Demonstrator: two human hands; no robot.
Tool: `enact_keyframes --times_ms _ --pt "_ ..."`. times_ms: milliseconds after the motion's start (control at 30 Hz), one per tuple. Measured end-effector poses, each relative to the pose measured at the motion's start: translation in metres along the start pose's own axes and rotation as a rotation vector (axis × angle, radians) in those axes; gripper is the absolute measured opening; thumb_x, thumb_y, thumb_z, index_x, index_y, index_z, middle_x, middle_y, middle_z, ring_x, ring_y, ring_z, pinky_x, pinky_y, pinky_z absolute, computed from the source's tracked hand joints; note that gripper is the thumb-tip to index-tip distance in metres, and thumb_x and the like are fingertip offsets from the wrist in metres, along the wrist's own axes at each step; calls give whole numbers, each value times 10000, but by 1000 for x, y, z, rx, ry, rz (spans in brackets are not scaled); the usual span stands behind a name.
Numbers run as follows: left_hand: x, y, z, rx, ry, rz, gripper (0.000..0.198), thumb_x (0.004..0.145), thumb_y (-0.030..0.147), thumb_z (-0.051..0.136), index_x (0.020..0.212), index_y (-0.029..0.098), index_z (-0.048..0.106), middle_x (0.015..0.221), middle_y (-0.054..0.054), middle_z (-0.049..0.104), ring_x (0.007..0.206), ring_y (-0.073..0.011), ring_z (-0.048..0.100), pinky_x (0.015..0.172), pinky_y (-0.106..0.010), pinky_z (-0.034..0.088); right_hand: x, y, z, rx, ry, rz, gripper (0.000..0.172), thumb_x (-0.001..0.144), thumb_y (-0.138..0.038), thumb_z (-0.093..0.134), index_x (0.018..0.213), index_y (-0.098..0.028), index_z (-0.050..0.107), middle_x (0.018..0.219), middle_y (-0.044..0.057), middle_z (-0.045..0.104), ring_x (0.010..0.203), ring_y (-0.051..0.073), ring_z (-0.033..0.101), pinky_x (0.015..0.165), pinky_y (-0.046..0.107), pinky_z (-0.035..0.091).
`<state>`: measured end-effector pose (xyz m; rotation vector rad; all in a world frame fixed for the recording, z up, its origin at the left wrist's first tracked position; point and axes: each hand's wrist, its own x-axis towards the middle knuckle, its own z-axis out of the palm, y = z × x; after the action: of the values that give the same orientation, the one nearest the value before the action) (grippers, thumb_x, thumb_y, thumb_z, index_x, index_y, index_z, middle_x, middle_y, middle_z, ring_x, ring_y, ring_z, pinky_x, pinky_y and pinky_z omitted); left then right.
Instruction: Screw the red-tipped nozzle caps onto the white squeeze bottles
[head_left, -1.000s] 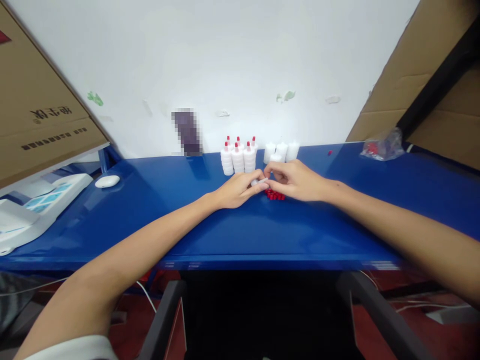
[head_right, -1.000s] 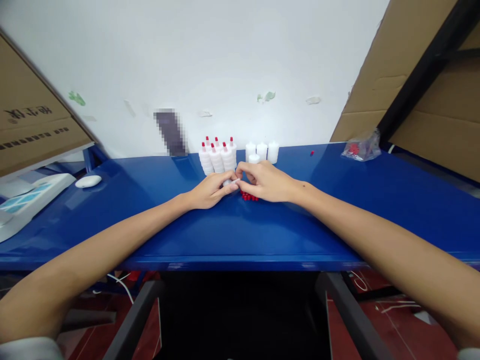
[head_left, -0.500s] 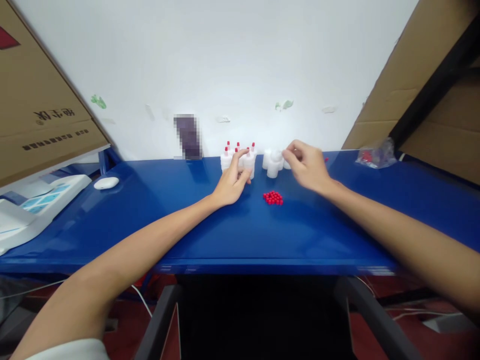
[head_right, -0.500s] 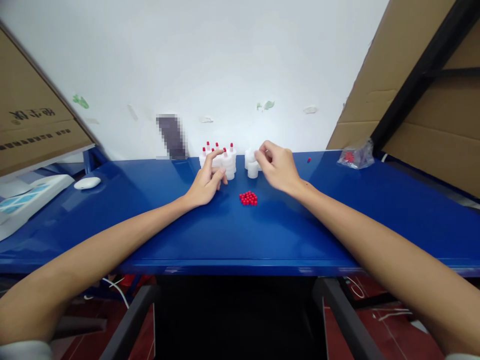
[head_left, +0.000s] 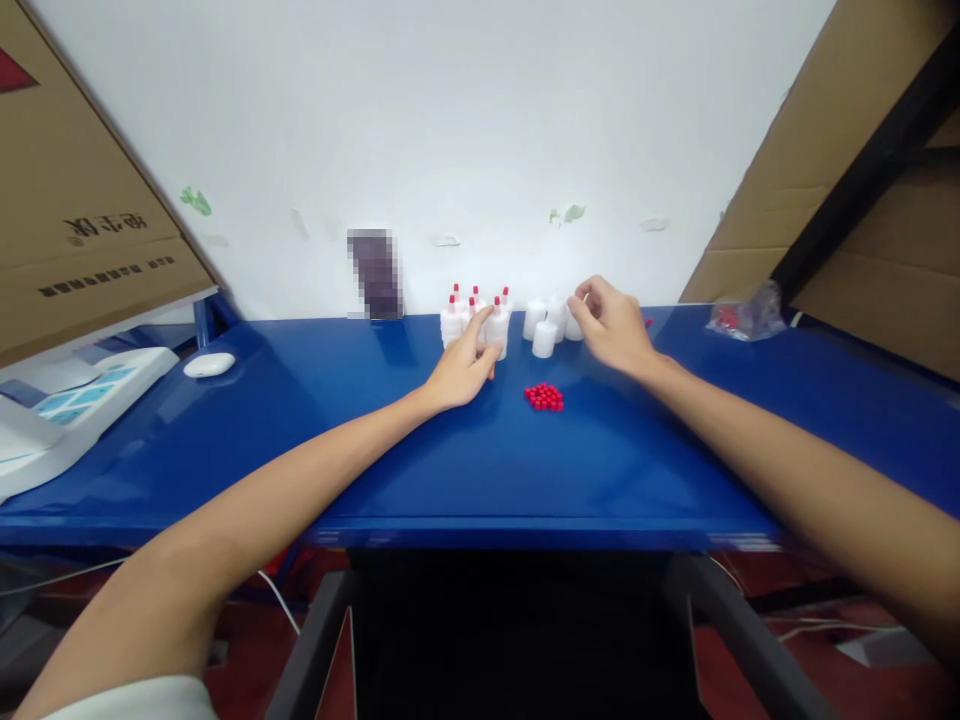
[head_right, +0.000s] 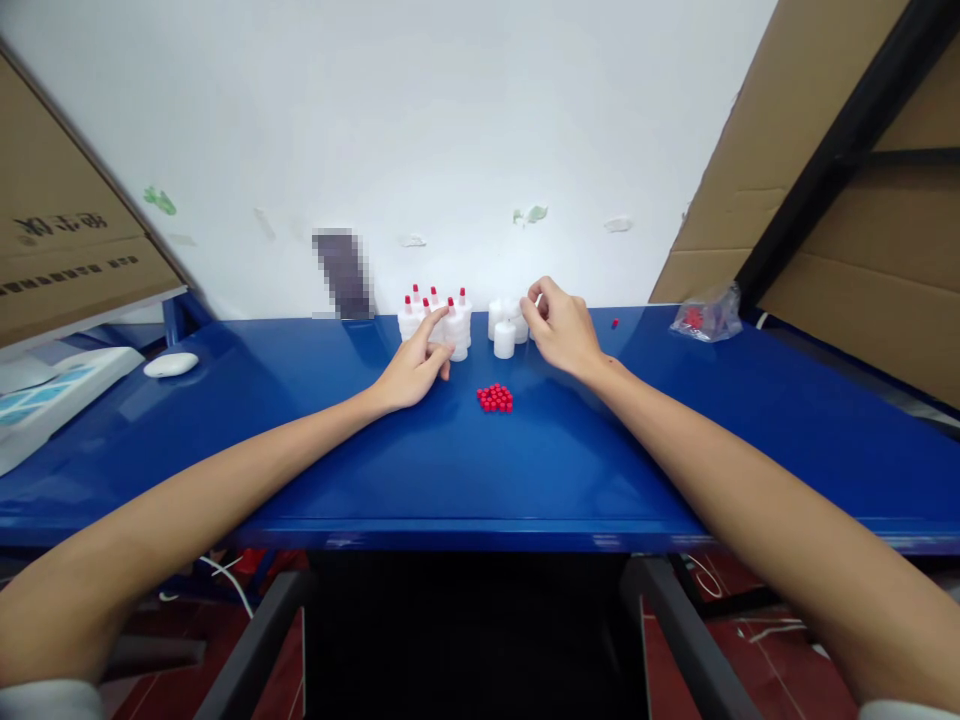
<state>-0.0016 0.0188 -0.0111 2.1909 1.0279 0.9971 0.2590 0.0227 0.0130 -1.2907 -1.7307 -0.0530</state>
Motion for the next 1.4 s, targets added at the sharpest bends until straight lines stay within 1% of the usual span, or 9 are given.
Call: enact_keyframes --times_ms 200,400,867,967,1067,1167,1233,1300,1400 --pt "0 1 0 11 13 12 561 1002 312 468 1540 183 375 619 62 603 567 -144 585 674 -298 499 -1 -5 1 -3 -68 -22 150 962 -364 539 948 -230 606 700 32 633 646 211 569 668 368 393" --pt "0 1 -1 -45 87 49 424 979 268 455 1394 186 479 584 75 565 509 -121 524 603 -267 462 -2 -8 2 -24 -110 -15 196 980 -371 526 1040 -225 643 748 46 668 676 221 588 688 370 416" --pt "-1 2 -1 -43 72 44 475 972 289 475 1433 174 467 591 73 568 530 -126 546 639 -288 480 -3 -10 0 24 -203 -49 222 927 -288 540 1103 -203 648 805 44 675 687 211 603 712 370 439" --pt "-1 1 -1 -42 72 43 472 972 279 471 1432 177 464 595 74 563 532 -127 538 643 -290 477 -3 -9 -1 3 -203 -50 211 907 -275 548 1065 -208 671 801 44 691 682 209 607 714 372 443" --pt "-2 2 -1 -19 78 40 469 980 263 460 1443 184 458 613 67 561 550 -135 540 662 -297 476 -1 -5 -6 -60 -159 -43 177 875 -266 566 971 -220 707 770 44 704 688 215 622 707 373 443" --pt "-4 4 -1 27 125 78 449 977 248 465 1423 205 483 737 35 603 583 -127 529 685 -301 481 1 1 -15 -132 -86 32 158 807 -310 664 921 -231 737 739 52 715 717 249 648 670 377 439" --pt "-4 4 -1 75 177 130 421 962 242 485 1382 219 517 932 -13 651 631 -117 529 712 -302 500 3 4 -22 -165 -80 104 182 751 -345 730 895 -234 746 744 61 728 738 275 661 648 382 435" --pt "-5 4 0 130 220 186 406 953 256 502 1356 230 539 1172 -67 640 720 -125 558 753 -312 529 5 8 -28 -191 -101 157 188 779 -395 711 871 -235 747 783 78 747 773 296 672 644 387 431" --pt "-5 2 1 200 239 235 453 951 287 504 1402 254 522 1464 -111 511 825 -140 594 824 -345 565 6 10 -32 -258 -159 163 240 867 -419 608 880 -230 754 878 107 770 820 310 678 644 390 421"
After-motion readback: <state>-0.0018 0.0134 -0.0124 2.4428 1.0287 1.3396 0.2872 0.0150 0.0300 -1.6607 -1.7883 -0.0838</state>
